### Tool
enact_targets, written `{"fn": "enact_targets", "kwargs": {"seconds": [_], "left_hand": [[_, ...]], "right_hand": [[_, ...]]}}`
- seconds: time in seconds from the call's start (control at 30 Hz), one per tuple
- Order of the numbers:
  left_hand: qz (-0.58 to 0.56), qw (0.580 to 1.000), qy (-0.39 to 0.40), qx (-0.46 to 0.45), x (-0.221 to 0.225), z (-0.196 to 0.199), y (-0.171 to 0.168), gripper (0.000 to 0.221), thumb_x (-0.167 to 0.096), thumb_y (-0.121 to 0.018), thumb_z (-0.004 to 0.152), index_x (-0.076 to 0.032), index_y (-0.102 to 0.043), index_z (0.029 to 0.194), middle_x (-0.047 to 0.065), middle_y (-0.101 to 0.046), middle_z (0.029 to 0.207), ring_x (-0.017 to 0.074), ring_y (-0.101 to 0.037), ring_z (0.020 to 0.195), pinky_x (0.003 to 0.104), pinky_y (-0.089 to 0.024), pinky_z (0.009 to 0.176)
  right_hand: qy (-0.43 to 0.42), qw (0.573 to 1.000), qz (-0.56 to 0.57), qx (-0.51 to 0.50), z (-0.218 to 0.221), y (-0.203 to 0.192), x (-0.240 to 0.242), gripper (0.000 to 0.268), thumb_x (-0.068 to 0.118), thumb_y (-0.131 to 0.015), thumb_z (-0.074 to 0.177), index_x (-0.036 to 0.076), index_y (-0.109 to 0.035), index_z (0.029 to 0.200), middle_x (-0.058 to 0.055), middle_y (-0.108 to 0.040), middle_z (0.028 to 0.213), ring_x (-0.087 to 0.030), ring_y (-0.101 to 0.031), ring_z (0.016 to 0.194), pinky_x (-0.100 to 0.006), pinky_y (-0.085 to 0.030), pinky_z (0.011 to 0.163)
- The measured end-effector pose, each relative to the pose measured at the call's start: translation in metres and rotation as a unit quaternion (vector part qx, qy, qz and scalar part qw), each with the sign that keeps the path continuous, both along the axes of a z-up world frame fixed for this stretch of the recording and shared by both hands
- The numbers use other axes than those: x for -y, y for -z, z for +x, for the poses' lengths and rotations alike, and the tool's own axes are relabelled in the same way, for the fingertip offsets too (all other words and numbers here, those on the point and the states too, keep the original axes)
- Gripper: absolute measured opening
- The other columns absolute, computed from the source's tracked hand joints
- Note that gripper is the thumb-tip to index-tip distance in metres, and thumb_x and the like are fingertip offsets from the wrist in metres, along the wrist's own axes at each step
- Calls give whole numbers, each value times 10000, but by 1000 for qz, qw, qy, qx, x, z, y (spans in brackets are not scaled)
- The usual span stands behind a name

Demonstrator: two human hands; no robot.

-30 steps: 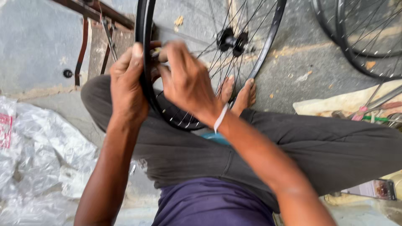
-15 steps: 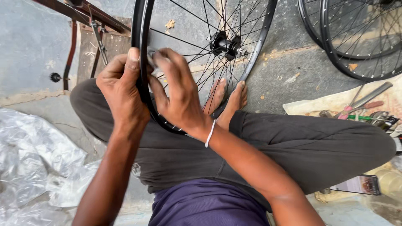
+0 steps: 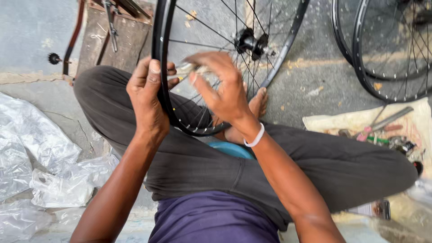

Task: The person is assembling or repairing a bicycle wheel by hand, inserting a metal component into the hub area and working with the spokes and rim while sitting on the floor.

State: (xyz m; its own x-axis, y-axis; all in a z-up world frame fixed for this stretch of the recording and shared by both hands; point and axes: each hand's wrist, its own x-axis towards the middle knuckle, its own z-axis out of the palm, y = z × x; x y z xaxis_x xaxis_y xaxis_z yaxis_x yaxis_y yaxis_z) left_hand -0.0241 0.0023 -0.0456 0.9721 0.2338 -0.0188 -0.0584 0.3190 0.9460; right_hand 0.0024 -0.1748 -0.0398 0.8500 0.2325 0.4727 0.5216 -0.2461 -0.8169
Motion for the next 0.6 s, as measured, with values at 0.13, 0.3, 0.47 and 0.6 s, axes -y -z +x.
{"fn": "enact_targets", "kwargs": {"seconds": [0.13,0.3,0.47,0.6], "left_hand": [[-36,999,7,6,-2,-4,7,293,-313,-713,1021,-33,-655,1088,58,-711,1058,132,-679,922,290,-587,835],[-27,999,-10,21,0,-3,9,308,-302,-748,1038,-10,-656,1065,39,-671,978,106,-632,871,269,-544,813],[-13,1000,-10,17,8,0,0,331,-314,-756,1021,-15,-675,1136,17,-669,985,79,-599,856,237,-510,810],[-19,999,-27,-20,8,-1,-9,295,-321,-745,968,-49,-654,1039,11,-687,916,60,-588,736,221,-492,678]], "right_hand": [[-196,956,128,-177,16,-3,-3,473,145,-665,936,15,-555,1378,-104,-626,1234,-165,-683,1090,-304,-592,894],[-148,956,182,-176,8,2,-7,212,103,-688,941,17,-634,1127,-89,-615,1164,-149,-645,1052,-290,-562,832],[36,999,9,-20,12,5,-36,337,10,-719,901,11,-599,1216,-54,-615,1060,-146,-609,968,-247,-528,835],[-126,938,225,-231,10,-6,-7,247,-28,-706,825,-24,-649,1065,-62,-592,1029,-163,-583,881,-284,-509,786]]}}
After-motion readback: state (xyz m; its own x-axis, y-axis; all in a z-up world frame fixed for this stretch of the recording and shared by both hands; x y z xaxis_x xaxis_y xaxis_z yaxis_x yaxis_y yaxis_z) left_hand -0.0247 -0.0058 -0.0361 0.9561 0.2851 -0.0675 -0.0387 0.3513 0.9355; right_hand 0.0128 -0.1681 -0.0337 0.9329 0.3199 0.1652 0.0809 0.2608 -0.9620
